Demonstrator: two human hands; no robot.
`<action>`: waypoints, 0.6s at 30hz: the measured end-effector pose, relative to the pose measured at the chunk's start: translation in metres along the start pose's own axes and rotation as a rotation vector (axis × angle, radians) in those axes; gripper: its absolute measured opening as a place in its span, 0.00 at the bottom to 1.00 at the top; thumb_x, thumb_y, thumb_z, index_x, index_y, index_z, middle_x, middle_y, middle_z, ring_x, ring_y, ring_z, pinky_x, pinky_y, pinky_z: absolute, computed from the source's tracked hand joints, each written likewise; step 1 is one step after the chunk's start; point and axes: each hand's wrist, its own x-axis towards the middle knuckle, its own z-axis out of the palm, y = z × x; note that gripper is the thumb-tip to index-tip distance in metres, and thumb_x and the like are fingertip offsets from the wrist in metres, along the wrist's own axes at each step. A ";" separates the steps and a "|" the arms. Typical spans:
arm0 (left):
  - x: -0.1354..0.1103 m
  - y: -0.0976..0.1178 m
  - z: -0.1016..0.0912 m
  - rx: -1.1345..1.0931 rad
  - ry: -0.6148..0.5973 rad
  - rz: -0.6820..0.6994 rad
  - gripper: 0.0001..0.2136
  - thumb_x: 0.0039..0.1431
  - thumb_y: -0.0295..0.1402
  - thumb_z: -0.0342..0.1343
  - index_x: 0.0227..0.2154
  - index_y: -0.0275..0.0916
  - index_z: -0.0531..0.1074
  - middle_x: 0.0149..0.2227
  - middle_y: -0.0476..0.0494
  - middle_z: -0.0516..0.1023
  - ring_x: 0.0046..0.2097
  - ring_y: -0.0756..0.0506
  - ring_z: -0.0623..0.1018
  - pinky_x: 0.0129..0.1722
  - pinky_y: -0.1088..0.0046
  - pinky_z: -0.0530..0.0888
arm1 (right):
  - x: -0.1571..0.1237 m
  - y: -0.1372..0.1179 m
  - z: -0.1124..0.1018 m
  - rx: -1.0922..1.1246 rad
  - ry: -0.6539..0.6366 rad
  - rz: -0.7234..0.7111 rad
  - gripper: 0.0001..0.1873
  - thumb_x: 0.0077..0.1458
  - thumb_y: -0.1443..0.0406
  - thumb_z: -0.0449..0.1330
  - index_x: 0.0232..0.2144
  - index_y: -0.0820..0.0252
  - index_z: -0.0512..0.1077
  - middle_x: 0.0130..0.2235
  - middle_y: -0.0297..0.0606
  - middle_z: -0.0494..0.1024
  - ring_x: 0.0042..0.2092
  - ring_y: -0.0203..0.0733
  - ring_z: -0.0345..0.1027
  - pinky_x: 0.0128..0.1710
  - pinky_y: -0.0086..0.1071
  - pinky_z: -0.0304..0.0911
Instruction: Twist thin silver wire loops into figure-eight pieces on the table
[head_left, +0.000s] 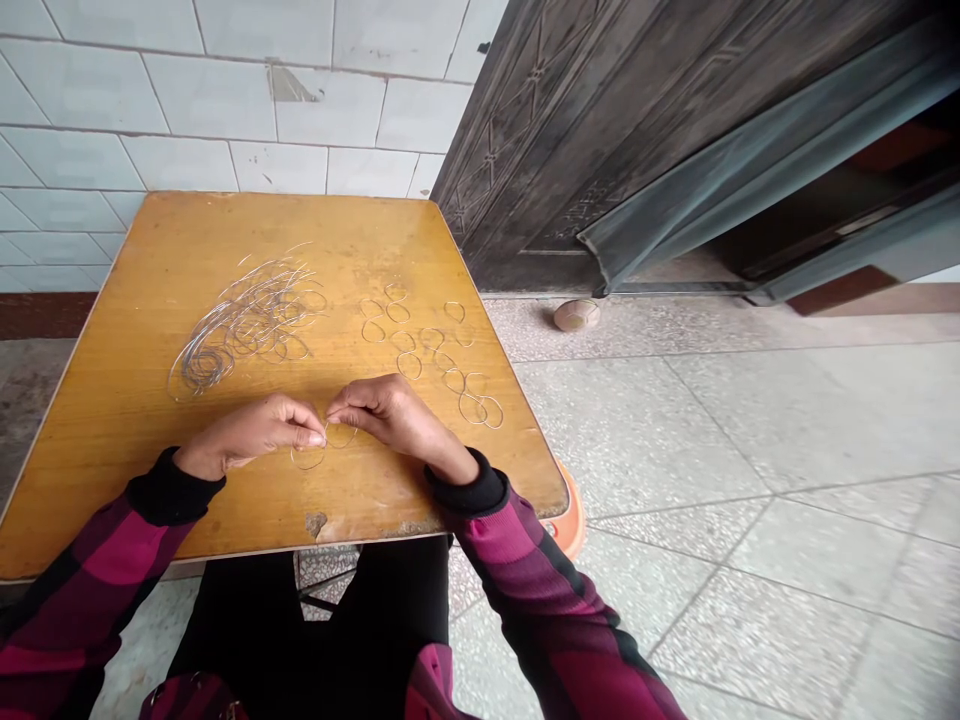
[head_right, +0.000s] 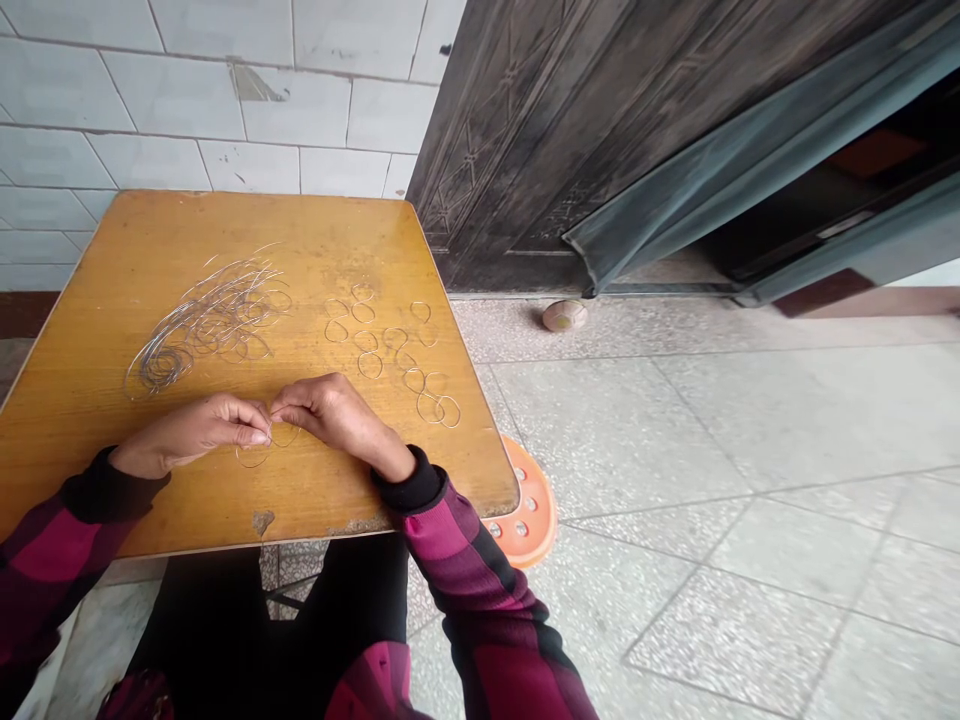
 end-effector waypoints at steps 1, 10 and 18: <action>0.000 0.000 0.000 -0.031 -0.006 -0.015 0.08 0.53 0.35 0.56 0.26 0.36 0.76 0.26 0.47 0.76 0.30 0.49 0.72 0.34 0.73 0.68 | 0.000 0.000 0.000 -0.001 -0.003 -0.004 0.08 0.61 0.66 0.57 0.33 0.63 0.77 0.32 0.36 0.80 0.34 0.32 0.74 0.35 0.24 0.64; 0.001 -0.001 0.002 -0.151 -0.034 -0.097 0.09 0.50 0.37 0.58 0.24 0.35 0.76 0.24 0.48 0.73 0.28 0.50 0.68 0.32 0.72 0.64 | 0.000 0.001 0.001 -0.028 -0.020 -0.079 0.10 0.62 0.66 0.56 0.33 0.64 0.76 0.31 0.37 0.80 0.34 0.33 0.73 0.35 0.25 0.64; 0.003 -0.003 0.009 -0.312 0.109 -0.101 0.07 0.44 0.35 0.60 0.19 0.37 0.75 0.20 0.49 0.70 0.26 0.50 0.65 0.30 0.71 0.60 | -0.001 0.004 0.001 -0.010 0.021 -0.076 0.10 0.61 0.63 0.57 0.37 0.62 0.77 0.34 0.38 0.80 0.36 0.34 0.74 0.39 0.27 0.67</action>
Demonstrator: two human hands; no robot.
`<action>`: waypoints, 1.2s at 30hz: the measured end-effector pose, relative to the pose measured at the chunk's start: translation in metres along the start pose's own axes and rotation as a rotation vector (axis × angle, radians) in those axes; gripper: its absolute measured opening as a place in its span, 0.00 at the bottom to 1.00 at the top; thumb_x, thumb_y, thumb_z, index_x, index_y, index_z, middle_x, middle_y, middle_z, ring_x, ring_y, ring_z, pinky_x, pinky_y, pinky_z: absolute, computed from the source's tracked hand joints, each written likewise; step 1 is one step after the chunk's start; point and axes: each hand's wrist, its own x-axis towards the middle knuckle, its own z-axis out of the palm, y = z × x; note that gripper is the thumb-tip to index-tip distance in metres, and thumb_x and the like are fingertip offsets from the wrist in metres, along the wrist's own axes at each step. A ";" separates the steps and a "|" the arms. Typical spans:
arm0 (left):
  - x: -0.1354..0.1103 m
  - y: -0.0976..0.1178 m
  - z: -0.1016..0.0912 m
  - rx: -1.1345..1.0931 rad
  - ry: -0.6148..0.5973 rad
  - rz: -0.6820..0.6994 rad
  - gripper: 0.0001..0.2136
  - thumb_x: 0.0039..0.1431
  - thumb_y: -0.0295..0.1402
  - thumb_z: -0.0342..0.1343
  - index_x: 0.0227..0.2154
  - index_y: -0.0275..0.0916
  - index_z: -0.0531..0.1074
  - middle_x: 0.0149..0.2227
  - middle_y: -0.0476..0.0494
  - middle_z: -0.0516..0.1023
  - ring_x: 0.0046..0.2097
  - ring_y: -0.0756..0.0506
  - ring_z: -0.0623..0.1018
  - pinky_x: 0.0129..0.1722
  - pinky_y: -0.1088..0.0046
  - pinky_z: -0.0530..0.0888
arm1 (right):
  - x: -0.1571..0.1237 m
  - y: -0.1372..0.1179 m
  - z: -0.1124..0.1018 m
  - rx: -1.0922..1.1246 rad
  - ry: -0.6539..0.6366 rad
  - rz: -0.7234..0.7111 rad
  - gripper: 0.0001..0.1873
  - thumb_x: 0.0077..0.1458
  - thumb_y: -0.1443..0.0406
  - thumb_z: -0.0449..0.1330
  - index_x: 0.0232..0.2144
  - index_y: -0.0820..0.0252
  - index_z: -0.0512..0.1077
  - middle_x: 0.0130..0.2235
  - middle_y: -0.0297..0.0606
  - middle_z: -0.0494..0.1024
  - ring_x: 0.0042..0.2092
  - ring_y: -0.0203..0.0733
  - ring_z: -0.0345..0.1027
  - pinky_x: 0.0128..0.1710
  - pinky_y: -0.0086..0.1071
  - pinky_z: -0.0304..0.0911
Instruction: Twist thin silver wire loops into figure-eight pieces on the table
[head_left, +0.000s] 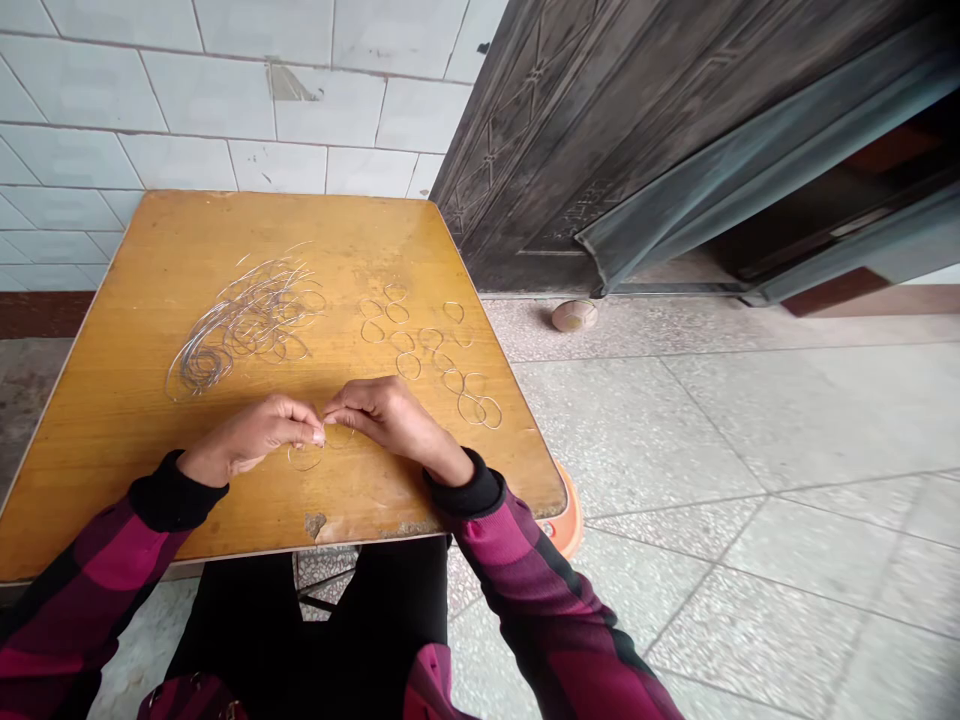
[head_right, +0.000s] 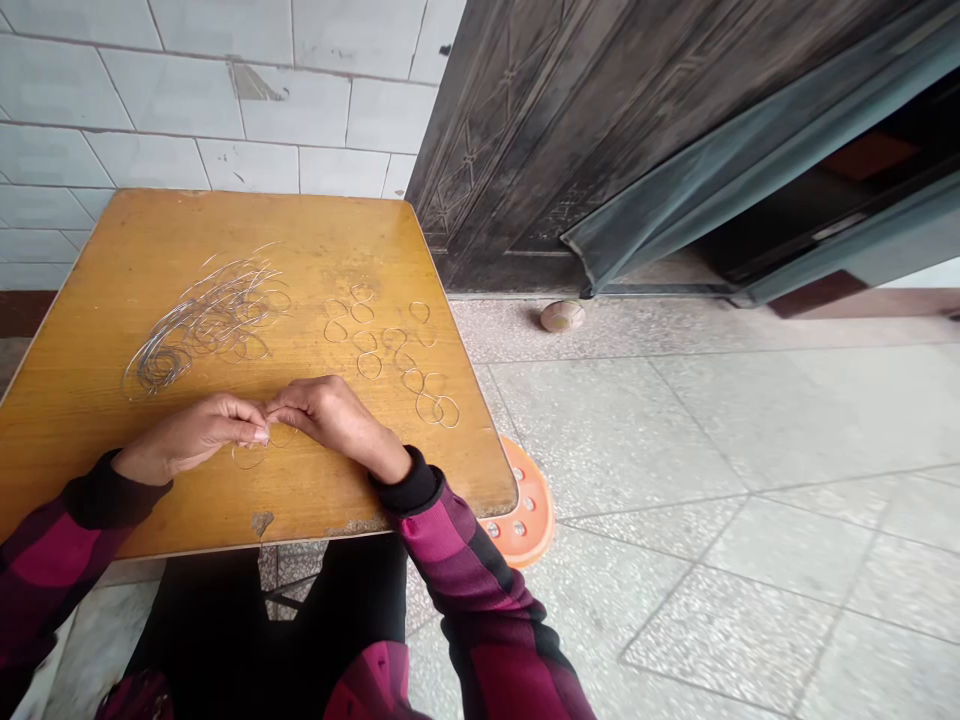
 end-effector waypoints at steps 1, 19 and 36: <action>0.001 -0.001 0.000 -0.047 0.030 0.021 0.07 0.43 0.35 0.60 0.18 0.37 0.75 0.20 0.49 0.70 0.26 0.50 0.65 0.30 0.71 0.60 | 0.000 0.001 -0.001 -0.005 0.010 0.009 0.12 0.59 0.61 0.60 0.41 0.61 0.76 0.37 0.40 0.80 0.39 0.36 0.74 0.41 0.29 0.67; 0.002 -0.012 0.017 -0.487 0.147 0.126 0.06 0.43 0.34 0.64 0.20 0.36 0.76 0.21 0.48 0.71 0.29 0.49 0.66 0.34 0.69 0.61 | -0.001 0.009 0.001 0.097 0.043 -0.039 0.38 0.53 0.62 0.65 0.63 0.49 0.57 0.59 0.42 0.69 0.61 0.44 0.62 0.60 0.42 0.60; 0.001 -0.011 0.019 -0.606 0.128 0.150 0.07 0.45 0.31 0.64 0.19 0.35 0.74 0.22 0.49 0.69 0.30 0.50 0.68 0.35 0.70 0.62 | -0.001 0.014 0.003 0.143 0.056 0.002 0.40 0.56 0.57 0.62 0.66 0.48 0.49 0.61 0.42 0.67 0.61 0.45 0.61 0.61 0.44 0.58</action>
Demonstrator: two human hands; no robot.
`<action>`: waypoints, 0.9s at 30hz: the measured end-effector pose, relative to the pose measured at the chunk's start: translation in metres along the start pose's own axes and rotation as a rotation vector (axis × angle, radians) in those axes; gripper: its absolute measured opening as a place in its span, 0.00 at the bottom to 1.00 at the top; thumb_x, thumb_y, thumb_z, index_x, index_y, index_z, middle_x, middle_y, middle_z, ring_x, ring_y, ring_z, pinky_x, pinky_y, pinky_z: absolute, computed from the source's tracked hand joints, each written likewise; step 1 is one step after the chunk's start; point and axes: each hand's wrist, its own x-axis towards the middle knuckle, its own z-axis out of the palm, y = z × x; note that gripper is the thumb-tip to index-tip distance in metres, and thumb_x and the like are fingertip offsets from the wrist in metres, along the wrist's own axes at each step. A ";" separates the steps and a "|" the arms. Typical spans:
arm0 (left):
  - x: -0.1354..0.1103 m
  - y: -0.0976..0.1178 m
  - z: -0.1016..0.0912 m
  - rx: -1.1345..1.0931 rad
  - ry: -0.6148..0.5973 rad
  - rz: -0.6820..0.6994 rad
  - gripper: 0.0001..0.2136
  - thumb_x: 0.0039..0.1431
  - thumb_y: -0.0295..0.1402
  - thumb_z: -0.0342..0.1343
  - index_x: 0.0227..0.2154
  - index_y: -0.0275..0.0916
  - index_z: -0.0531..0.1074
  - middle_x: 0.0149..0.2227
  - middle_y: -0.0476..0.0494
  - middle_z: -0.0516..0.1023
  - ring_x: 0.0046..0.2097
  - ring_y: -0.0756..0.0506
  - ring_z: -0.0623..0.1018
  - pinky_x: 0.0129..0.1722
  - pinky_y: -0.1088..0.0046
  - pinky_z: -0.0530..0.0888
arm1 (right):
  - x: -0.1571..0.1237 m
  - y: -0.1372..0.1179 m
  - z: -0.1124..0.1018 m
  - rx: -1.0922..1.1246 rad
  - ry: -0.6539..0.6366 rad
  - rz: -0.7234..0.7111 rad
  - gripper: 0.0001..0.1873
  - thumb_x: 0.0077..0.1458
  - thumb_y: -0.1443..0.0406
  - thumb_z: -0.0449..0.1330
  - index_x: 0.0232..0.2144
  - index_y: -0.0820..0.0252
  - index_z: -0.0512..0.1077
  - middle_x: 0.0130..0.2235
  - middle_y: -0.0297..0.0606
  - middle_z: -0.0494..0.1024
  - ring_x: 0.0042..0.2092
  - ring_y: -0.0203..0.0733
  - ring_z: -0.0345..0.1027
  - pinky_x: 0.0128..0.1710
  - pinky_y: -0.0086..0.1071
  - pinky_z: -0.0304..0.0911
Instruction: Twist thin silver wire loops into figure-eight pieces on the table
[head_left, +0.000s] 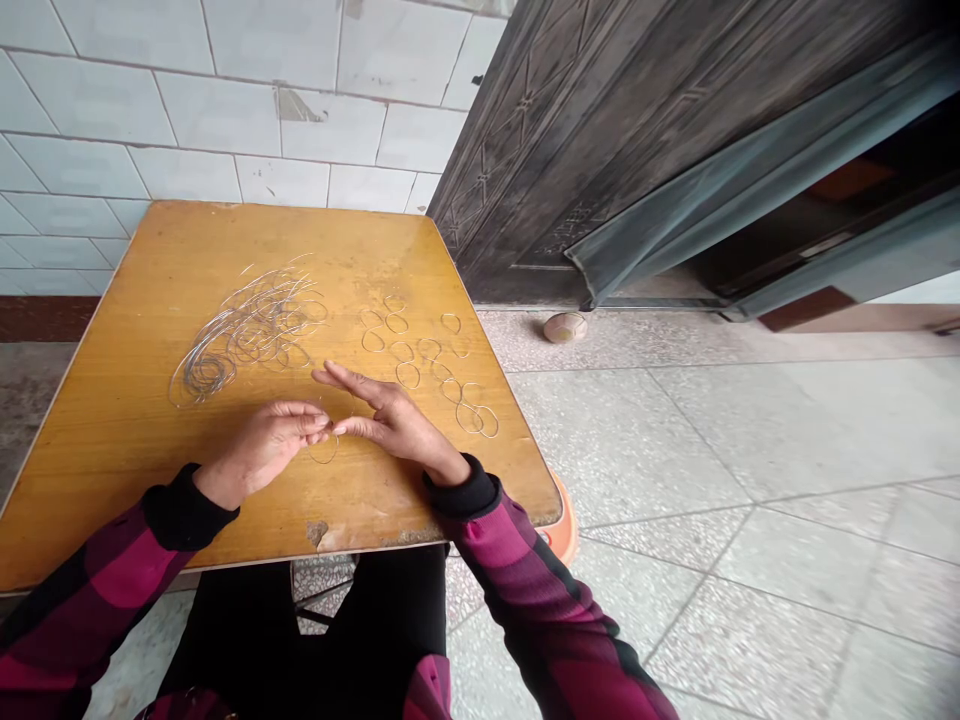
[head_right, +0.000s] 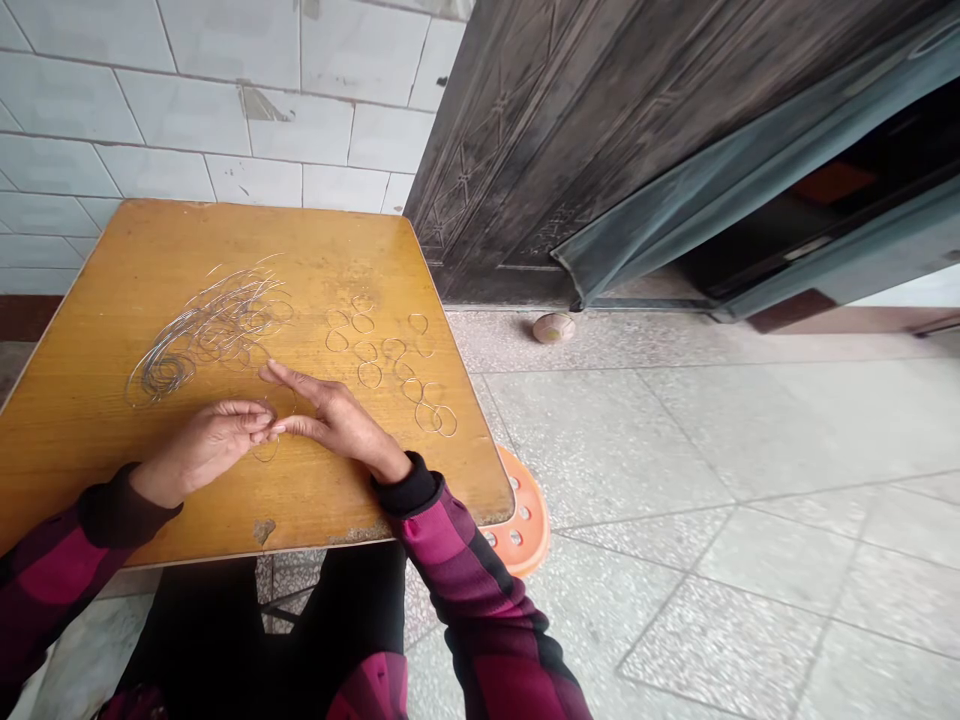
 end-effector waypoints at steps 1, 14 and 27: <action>0.001 0.000 0.000 -0.015 0.033 0.007 0.06 0.45 0.31 0.65 0.20 0.35 0.75 0.23 0.49 0.70 0.30 0.50 0.68 0.35 0.70 0.63 | 0.000 0.000 0.000 0.035 0.030 0.031 0.41 0.54 0.55 0.63 0.66 0.49 0.50 0.61 0.43 0.66 0.62 0.46 0.61 0.60 0.45 0.59; 0.005 0.002 0.002 -0.048 0.288 0.148 0.07 0.44 0.32 0.66 0.23 0.34 0.76 0.26 0.47 0.74 0.31 0.50 0.70 0.35 0.72 0.65 | 0.004 -0.005 0.030 0.532 0.160 0.501 0.18 0.52 0.51 0.63 0.28 0.62 0.70 0.24 0.31 0.72 0.23 0.30 0.66 0.24 0.26 0.66; 0.005 0.000 0.005 0.006 0.280 0.195 0.07 0.44 0.34 0.65 0.22 0.34 0.76 0.25 0.47 0.73 0.31 0.50 0.69 0.35 0.72 0.65 | 0.007 -0.003 0.036 0.601 0.194 0.571 0.19 0.50 0.52 0.64 0.26 0.62 0.68 0.23 0.30 0.72 0.21 0.28 0.65 0.20 0.23 0.63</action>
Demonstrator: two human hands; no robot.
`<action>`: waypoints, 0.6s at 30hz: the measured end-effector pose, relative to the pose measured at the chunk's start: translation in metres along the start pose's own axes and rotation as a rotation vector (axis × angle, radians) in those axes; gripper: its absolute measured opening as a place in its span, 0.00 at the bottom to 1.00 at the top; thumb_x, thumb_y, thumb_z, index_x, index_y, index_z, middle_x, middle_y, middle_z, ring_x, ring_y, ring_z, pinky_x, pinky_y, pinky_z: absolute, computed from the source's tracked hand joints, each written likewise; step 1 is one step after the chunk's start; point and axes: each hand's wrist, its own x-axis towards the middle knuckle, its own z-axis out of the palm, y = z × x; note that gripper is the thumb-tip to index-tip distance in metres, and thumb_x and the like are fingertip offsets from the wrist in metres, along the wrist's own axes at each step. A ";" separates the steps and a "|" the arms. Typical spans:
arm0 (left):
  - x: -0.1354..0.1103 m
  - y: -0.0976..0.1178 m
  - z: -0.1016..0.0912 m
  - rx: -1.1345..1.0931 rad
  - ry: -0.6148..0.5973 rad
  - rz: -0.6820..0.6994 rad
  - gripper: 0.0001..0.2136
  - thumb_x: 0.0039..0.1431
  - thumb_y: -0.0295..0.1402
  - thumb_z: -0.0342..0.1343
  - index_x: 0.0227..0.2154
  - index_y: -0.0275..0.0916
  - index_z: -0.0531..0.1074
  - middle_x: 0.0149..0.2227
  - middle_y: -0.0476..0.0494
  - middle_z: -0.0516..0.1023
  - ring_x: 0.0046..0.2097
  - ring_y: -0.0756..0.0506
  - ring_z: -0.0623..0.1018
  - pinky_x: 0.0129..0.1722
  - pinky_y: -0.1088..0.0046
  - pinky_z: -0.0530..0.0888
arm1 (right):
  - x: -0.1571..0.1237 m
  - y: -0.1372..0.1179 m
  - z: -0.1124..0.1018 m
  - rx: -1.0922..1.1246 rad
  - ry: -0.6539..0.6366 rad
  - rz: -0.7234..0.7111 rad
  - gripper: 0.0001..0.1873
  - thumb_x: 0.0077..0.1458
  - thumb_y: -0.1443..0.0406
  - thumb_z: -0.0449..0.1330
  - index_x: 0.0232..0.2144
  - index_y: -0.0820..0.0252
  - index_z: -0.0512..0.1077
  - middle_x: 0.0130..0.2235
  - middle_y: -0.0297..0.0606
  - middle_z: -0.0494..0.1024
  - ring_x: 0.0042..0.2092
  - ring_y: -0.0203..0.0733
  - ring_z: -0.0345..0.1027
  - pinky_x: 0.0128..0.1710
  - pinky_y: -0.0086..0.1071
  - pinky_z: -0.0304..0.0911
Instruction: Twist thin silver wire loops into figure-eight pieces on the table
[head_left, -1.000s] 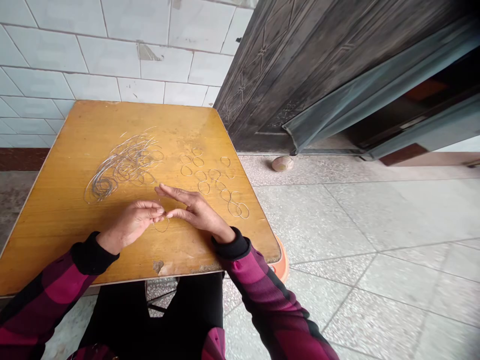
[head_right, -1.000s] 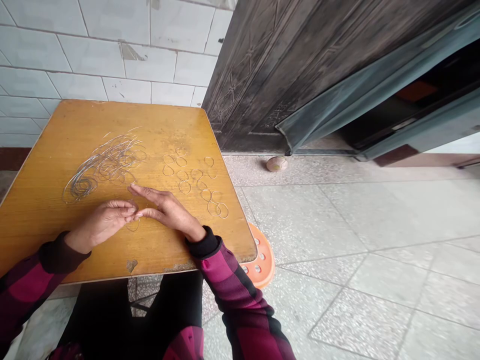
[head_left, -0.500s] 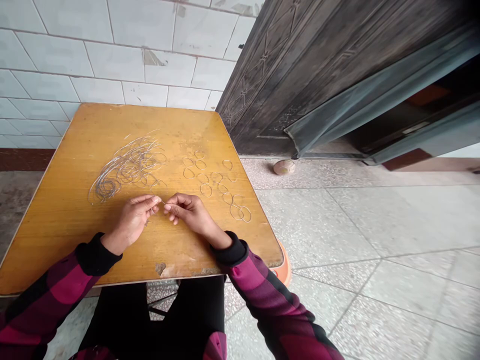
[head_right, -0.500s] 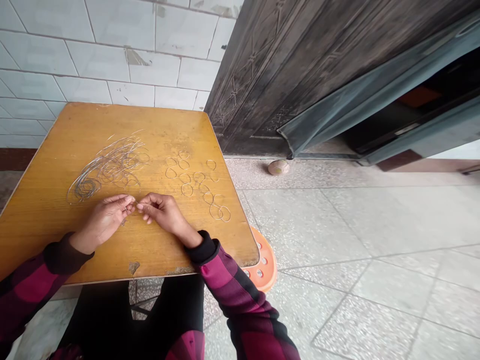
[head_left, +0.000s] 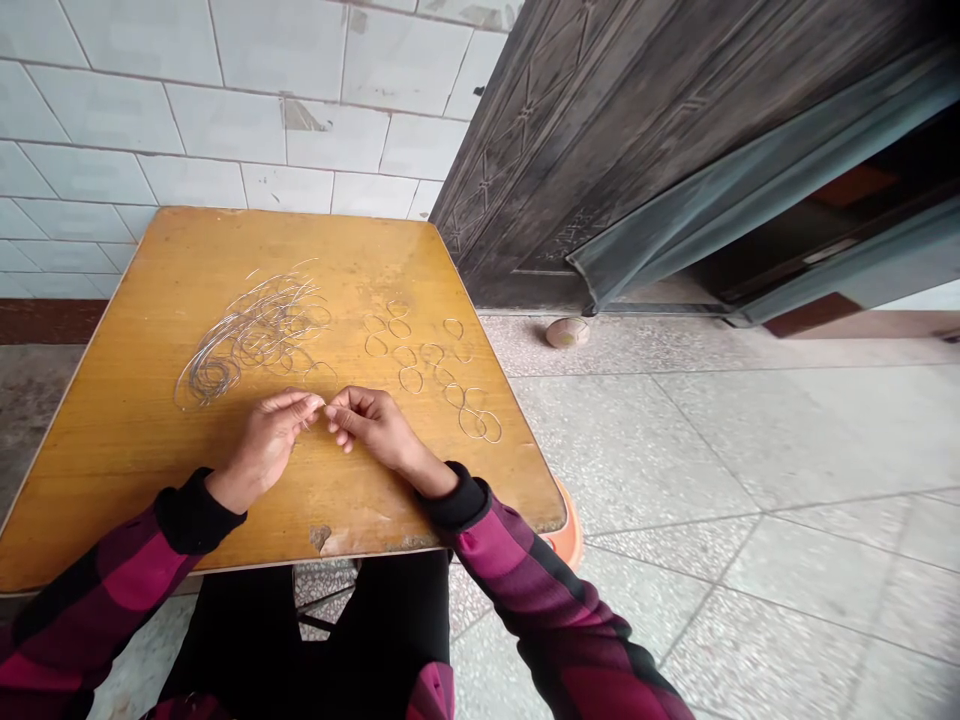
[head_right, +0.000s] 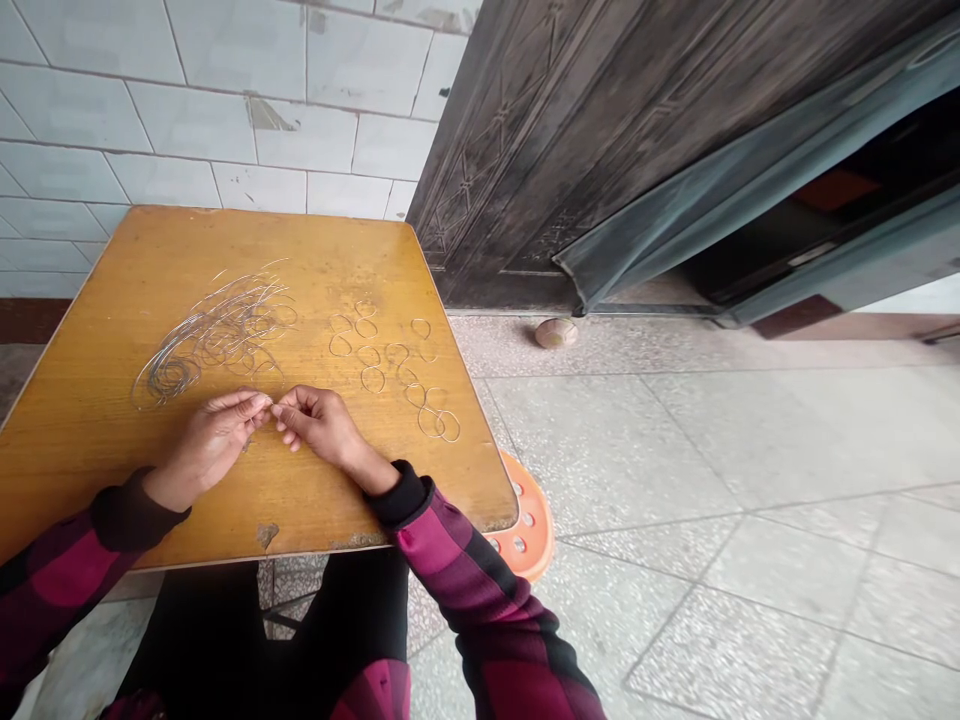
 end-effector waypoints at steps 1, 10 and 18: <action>0.000 0.000 0.001 -0.003 -0.007 0.009 0.07 0.45 0.33 0.65 0.22 0.34 0.76 0.25 0.47 0.73 0.31 0.50 0.69 0.35 0.72 0.65 | 0.000 0.000 0.001 0.000 0.001 0.001 0.19 0.49 0.52 0.65 0.26 0.63 0.68 0.23 0.30 0.71 0.21 0.27 0.64 0.20 0.22 0.63; 0.005 -0.008 -0.005 0.181 0.045 0.182 0.07 0.48 0.35 0.63 0.22 0.36 0.77 0.28 0.47 0.73 0.34 0.48 0.69 0.38 0.71 0.65 | 0.006 0.000 0.004 0.189 0.010 0.098 0.17 0.45 0.56 0.68 0.24 0.62 0.69 0.21 0.28 0.72 0.19 0.26 0.62 0.15 0.20 0.58; 0.005 -0.008 -0.005 0.147 0.009 0.157 0.08 0.48 0.36 0.64 0.23 0.36 0.76 0.27 0.47 0.72 0.33 0.48 0.69 0.38 0.70 0.66 | 0.004 -0.002 0.003 0.183 0.018 0.088 0.17 0.45 0.56 0.67 0.24 0.63 0.69 0.21 0.28 0.72 0.19 0.26 0.62 0.16 0.20 0.58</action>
